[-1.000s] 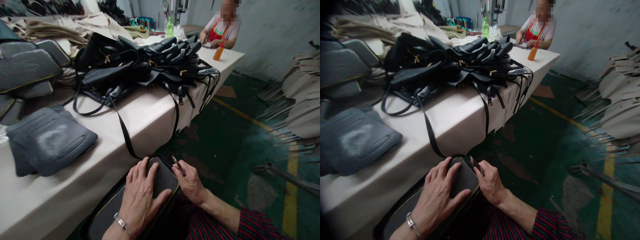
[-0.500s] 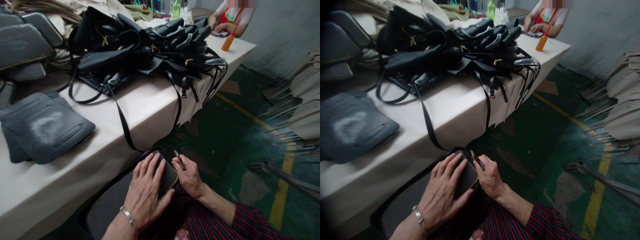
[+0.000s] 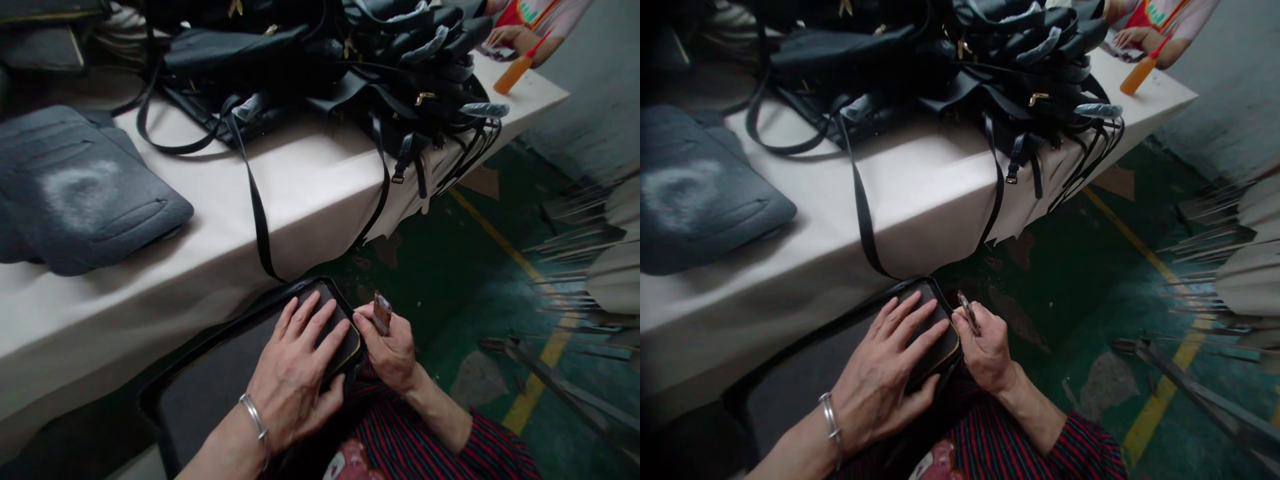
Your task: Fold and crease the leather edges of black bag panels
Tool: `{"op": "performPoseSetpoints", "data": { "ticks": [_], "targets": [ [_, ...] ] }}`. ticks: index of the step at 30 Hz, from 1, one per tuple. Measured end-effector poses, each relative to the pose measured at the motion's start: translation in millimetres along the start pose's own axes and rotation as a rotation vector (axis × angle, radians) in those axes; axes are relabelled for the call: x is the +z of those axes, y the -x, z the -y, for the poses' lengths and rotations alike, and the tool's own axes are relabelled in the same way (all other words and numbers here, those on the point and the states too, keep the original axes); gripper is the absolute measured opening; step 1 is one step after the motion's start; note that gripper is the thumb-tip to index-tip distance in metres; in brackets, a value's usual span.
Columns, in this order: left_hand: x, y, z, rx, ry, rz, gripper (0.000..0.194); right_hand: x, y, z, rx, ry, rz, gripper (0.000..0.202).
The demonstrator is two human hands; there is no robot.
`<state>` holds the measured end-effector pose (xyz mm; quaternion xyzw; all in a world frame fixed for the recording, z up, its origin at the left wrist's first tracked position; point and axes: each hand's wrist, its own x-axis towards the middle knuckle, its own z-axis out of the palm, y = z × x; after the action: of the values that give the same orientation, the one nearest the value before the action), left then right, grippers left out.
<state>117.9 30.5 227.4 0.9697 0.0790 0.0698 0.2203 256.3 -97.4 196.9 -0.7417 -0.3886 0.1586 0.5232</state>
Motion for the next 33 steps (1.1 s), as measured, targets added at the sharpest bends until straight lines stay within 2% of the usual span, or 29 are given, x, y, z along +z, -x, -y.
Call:
{"op": "performPoseSetpoints", "data": {
  "ticks": [4,9,12,15,17,22,28,30,33],
  "targets": [
    [-5.7,-4,0,-0.011,0.046,-0.001,0.061,-6,-7,-2,0.031,-0.019,0.105,0.008],
    [-8.1,-11,2,-0.105,0.092,-0.052,0.047,-6,-38,-5,0.262,-0.225,0.361,0.022],
    [-3.0,-12,3,-0.143,0.026,-0.108,0.044,10,-58,-7,0.32,-0.303,0.339,0.032],
    [-1.0,-12,3,-0.15,-0.008,-0.118,0.045,23,-69,-10,0.334,-0.312,0.313,0.031],
    [-2.6,-13,5,-0.145,-0.022,-0.112,0.045,25,-71,-10,0.293,-0.271,0.294,0.03],
    [-7.5,-15,7,-0.135,-0.029,-0.099,0.045,23,-74,-3,0.071,-0.049,0.236,0.02],
    [-6.4,-15,0,-0.173,-0.009,-0.096,0.05,26,-76,4,-0.139,0.091,0.162,0.019],
    [-5.9,-15,0,-0.178,-0.007,-0.103,0.052,27,-78,6,-0.168,0.095,0.147,0.018],
    [-5.2,-16,3,-0.177,-0.003,-0.1,0.051,27,-80,10,-0.113,0.098,0.134,0.019]
  ]
}}
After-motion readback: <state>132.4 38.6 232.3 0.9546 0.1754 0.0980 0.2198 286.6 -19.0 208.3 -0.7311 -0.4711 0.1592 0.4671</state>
